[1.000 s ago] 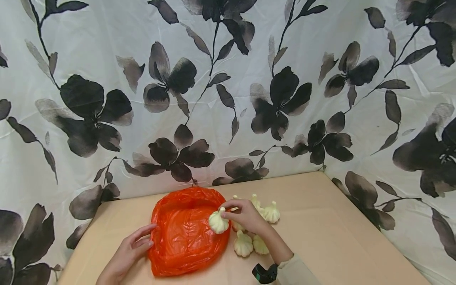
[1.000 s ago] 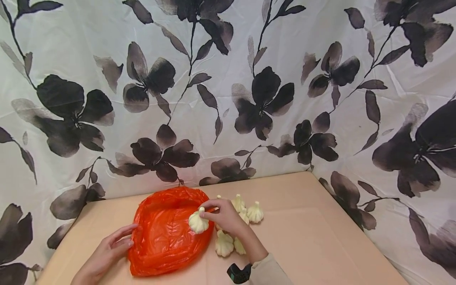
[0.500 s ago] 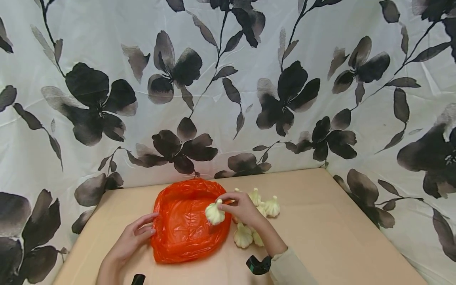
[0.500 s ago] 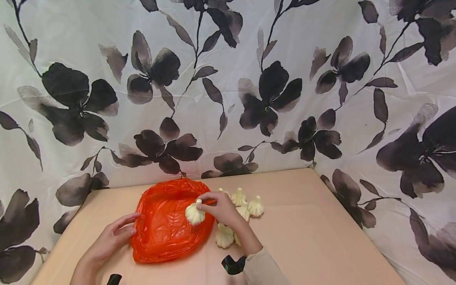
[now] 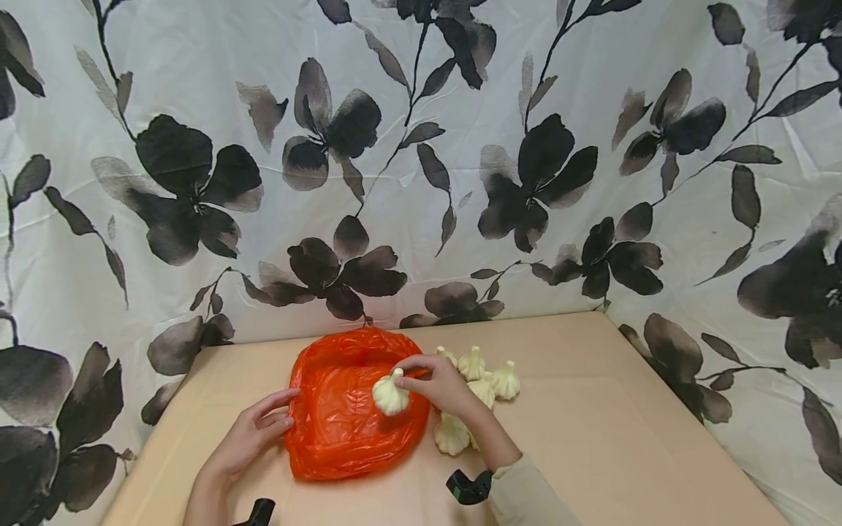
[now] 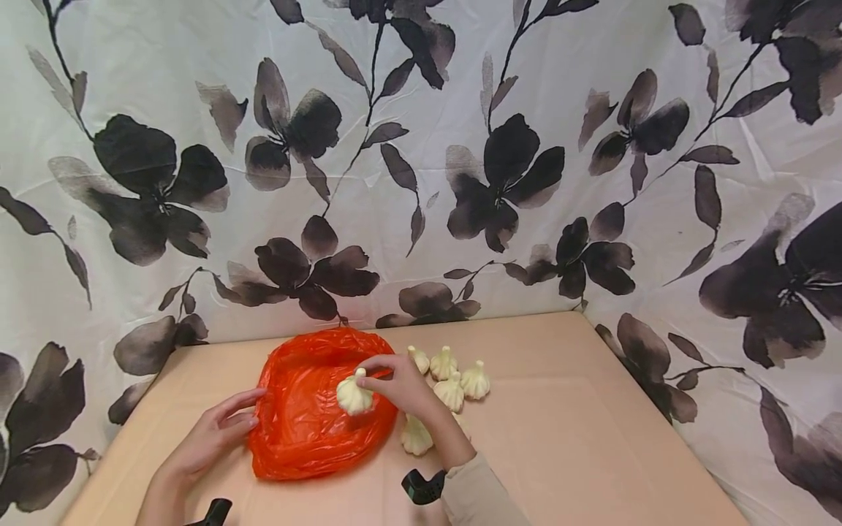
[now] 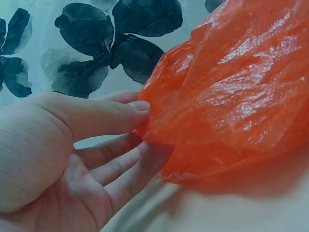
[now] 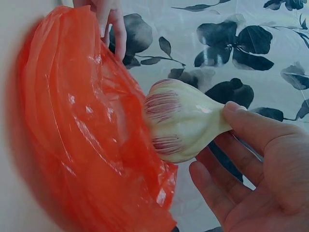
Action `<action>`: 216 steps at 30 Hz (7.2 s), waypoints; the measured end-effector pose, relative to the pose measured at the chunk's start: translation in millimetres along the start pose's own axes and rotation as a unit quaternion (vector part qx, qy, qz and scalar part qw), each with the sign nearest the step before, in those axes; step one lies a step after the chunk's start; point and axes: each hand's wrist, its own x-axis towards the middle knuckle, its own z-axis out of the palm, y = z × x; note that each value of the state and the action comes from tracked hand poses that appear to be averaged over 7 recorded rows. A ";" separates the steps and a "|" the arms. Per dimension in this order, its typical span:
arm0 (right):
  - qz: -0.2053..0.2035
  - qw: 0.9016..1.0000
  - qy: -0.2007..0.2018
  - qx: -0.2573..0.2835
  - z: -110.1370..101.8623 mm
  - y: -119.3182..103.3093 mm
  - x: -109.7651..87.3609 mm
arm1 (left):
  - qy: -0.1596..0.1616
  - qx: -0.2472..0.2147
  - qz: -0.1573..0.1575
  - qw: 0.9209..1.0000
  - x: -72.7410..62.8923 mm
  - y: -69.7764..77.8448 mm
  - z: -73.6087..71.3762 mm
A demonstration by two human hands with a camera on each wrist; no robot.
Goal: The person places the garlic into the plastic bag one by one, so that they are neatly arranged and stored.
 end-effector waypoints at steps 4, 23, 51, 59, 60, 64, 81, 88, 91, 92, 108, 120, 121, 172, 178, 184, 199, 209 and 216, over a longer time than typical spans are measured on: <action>-0.014 1.000 -0.016 0.008 2.2 0.7 4.0 | 0.000 -0.003 0.010 1.000 3.9 -2.3 1.7; -0.029 0.997 -0.064 0.024 33.1 -6.1 24.7 | 0.006 -0.001 -0.019 1.000 2.9 0.0 0.3; -0.015 0.996 -0.090 0.018 64.5 -13.5 33.0 | 0.001 -0.003 0.032 0.999 2.6 0.2 2.1; -0.004 0.996 -0.093 -0.009 83.8 -14.5 36.7 | 0.004 -0.002 0.038 0.999 0.0 -3.0 -1.2; -0.001 0.996 -0.092 -0.013 85.4 -14.0 36.5 | 0.002 -0.003 0.038 0.999 0.8 -3.2 -0.7; 0.003 0.996 -0.090 -0.029 92.3 -10.5 35.4 | -0.002 -0.002 0.041 0.999 3.2 -4.2 0.3; 0.031 0.994 -0.091 -0.053 119.3 -8.0 32.3 | -0.022 -0.002 0.044 0.999 -1.8 -5.9 -8.2; 0.032 0.993 -0.080 -0.084 124.8 -6.0 34.0 | -0.022 -0.007 0.048 0.999 -0.6 -4.0 -7.0; 0.035 0.992 -0.079 -0.090 127.4 -5.7 33.9 | -0.016 -0.004 0.043 0.999 -1.4 -3.9 -7.5; 0.034 0.992 -0.079 -0.092 128.2 -5.5 34.0 | -0.015 -0.004 0.042 0.999 -1.9 -4.0 -8.0; 0.058 0.991 -0.082 -0.091 128.1 -7.6 34.9 | -0.021 0.005 0.036 0.999 -4.1 -2.5 -10.8; 0.031 0.995 -0.071 -0.055 112.4 -10.4 34.1 | -0.016 0.007 0.038 0.999 -0.8 -6.3 -8.3; 0.030 0.996 -0.069 -0.052 110.9 -11.4 33.4 | -0.012 0.008 0.036 0.999 -1.1 -6.3 -8.4; -0.003 0.998 0.062 0.002 9.1 -22.3 -35.8 | -0.011 0.005 -0.006 1.000 -6.1 -6.8 -4.0; 0.004 0.998 0.059 -0.009 1.5 -14.9 -44.4 | -0.013 0.005 -0.014 1.000 -8.0 -4.7 -5.6; 0.014 0.997 0.072 -0.017 -1.0 -9.4 -52.2 | -0.024 0.007 0.002 1.000 -9.5 -5.3 -9.3; 0.022 0.994 0.102 -0.019 -3.5 -12.8 -70.5 | -0.036 0.008 0.009 0.999 -15.5 -8.7 -18.7; 0.020 0.991 0.120 -0.047 -2.0 -9.3 -83.9 | -0.050 0.011 0.012 0.999 -19.7 -10.8 -22.4; 0.011 0.990 0.126 -0.061 -4.6 -5.4 -85.5 | -0.048 0.008 0.003 0.999 -23.5 -7.9 -23.9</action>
